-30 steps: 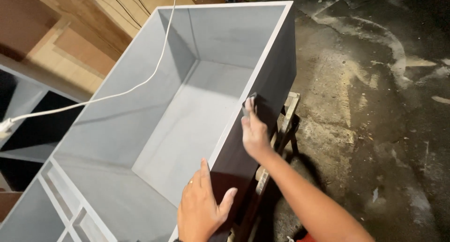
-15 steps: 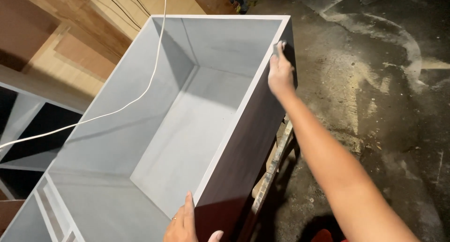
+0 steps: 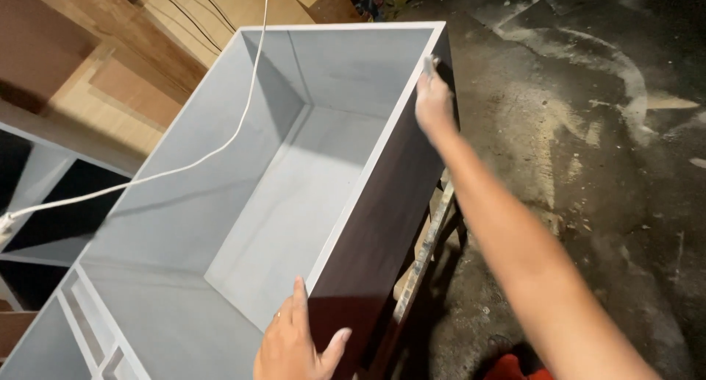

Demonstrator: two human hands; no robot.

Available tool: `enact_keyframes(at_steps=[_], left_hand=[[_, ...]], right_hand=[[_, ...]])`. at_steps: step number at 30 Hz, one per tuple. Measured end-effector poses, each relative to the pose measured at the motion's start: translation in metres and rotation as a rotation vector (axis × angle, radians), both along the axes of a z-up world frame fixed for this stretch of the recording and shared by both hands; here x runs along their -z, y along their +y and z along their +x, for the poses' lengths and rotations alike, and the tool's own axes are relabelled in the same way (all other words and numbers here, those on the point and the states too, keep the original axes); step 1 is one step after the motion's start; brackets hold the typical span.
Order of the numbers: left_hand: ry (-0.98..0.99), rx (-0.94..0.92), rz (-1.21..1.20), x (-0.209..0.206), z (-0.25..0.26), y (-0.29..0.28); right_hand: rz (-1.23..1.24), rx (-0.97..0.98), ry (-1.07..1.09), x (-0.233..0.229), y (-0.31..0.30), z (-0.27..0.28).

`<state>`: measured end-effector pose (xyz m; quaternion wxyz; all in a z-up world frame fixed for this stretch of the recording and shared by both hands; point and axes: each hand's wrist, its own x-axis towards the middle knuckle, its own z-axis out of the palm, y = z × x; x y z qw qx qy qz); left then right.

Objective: Sanding the exterior edges and surfaces of a grey cabinet using a sanding block to achieve a smooth finish.

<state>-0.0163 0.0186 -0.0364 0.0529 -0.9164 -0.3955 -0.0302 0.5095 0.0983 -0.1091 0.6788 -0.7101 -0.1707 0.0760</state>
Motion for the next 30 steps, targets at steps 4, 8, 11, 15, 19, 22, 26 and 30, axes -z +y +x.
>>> enact_keyframes(at_steps=[4, 8, 11, 15, 19, 22, 26, 30], left_hand=[[-0.062, 0.148, -0.041, -0.02, 0.007, -0.007], [-0.093, 0.2, 0.023, -0.025, 0.011, -0.011], [-0.164, 0.262, 0.06, -0.028, 0.01, -0.01], [-0.19, 0.238, -0.004, -0.035, 0.005, -0.016], [-0.193, 0.216, -0.103, -0.042, 0.0, -0.017], [-0.204, 0.203, -0.135, -0.04, -0.002, -0.013], [-0.254, 0.246, -0.115, -0.022, -0.008, -0.002], [-0.285, 0.182, -0.136, 0.007, -0.004, 0.011]], right_hand=[[0.062, -0.108, -0.119, -0.01, -0.041, -0.128], [0.07, -0.221, -0.092, -0.033, -0.085, -0.245], [0.149, -0.221, -0.222, -0.005, -0.095, -0.309], [0.114, -0.253, -0.355, -0.002, -0.127, -0.381], [0.074, -0.521, -0.052, -0.018, -0.15, -0.407], [0.066, -0.471, -0.103, 0.025, -0.115, -0.392], [0.059, -0.428, -0.116, -0.018, -0.122, -0.355], [0.101, -0.429, -0.104, -0.005, -0.106, -0.293]])
